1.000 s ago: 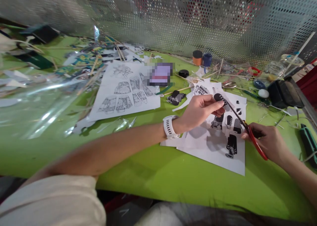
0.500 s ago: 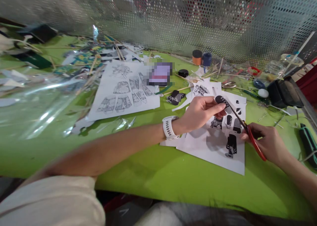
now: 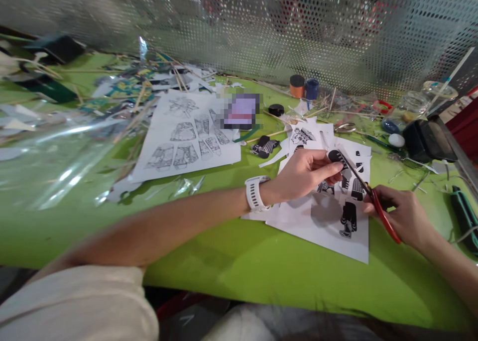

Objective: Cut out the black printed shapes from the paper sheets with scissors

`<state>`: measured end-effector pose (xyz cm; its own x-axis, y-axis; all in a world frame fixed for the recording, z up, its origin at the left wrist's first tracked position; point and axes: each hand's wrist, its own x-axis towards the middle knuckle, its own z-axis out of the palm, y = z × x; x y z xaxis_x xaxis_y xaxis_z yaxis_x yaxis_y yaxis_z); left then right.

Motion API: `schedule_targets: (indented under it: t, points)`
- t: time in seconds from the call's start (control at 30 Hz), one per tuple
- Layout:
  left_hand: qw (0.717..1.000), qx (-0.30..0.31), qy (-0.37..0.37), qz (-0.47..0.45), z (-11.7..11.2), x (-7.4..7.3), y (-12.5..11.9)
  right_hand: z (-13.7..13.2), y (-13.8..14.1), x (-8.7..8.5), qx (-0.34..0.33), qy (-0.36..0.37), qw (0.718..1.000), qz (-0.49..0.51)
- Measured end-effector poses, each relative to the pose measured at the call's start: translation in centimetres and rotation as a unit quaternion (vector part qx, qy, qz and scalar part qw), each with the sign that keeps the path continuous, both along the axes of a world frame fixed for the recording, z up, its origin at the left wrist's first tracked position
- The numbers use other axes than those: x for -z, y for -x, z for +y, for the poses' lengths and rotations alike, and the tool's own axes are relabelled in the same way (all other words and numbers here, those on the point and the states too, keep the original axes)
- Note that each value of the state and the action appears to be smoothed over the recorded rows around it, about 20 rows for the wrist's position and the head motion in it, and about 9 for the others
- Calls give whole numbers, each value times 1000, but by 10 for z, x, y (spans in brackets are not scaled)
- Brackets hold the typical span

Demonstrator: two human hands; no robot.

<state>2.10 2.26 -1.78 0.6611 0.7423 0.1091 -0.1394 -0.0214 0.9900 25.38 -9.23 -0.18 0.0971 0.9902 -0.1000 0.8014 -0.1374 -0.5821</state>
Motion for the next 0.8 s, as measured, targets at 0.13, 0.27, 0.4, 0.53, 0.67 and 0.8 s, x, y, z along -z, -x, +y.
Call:
schedule_targets:
  t: [0.13,0.27,0.4,0.53,0.67,0.8]
  points:
    - [1000,1,-1,2,-1,-1,0,0,0,0,31,27,999,5]
    - [1000,16,1,9,0,-2,1,-1,0,1,16,22,1000,14]
    - [999,32,-6,26,-2,-3,2,-1,0,2,14,17,1000,10]
    - [998,53,-11,44,-2,1,1,-1,-2,3,18,12,1000,18]
    - [996,69,-18,62,0,6,0,-3,-7,7,14,-28,999,39]
    - [993,92,-1,75,2,7,0,-5,-10,9,40,-71,991,107]
